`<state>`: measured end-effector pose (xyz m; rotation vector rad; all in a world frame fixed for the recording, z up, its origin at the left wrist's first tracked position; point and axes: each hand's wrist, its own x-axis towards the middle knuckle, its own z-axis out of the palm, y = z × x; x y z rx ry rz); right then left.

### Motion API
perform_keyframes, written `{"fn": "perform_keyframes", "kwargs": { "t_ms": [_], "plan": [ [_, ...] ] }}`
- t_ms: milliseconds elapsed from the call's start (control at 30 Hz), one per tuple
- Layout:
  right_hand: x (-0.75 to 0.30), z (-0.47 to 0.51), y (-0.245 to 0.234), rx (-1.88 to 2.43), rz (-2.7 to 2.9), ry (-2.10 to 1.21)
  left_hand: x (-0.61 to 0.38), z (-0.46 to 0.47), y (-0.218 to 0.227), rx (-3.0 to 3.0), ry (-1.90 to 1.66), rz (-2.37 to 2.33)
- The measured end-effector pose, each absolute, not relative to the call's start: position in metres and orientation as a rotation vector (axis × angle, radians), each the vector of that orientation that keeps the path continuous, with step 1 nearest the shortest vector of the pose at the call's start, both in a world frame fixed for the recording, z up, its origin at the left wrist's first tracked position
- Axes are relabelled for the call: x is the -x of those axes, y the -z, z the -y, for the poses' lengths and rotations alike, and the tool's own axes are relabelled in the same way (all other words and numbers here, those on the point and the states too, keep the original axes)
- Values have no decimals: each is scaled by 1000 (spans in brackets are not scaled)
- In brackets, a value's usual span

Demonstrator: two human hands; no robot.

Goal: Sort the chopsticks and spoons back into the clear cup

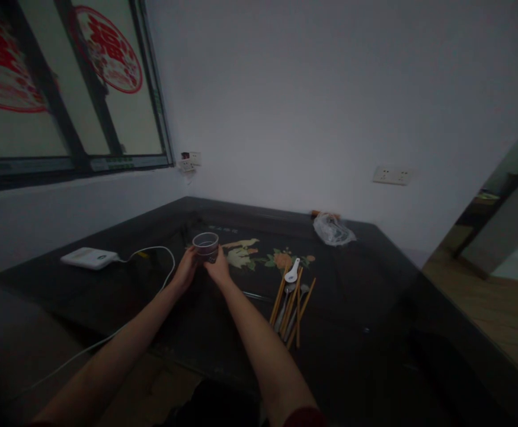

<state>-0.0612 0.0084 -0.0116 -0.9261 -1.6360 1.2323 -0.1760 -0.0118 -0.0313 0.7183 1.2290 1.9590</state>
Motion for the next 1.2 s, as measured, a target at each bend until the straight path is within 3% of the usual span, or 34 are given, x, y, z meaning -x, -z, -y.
{"fn": "perform_keyframes", "kwargs": {
  "t_ms": [533,733,1000,1200],
  "plan": [
    [-111,9,7,925,1571,-1298,34,24,15,-998,-1501,-1246],
    [-160,24,-3,959,1549,-1375,-1,8,20,-1077,-1509,-1267],
    [-162,18,7,1031,1731,-1090,14,14,19,-1113,-1363,-1132],
    [-172,24,5,1369,1969,-424,17,6,23,-1159,-1363,-1078]
  ]
}}
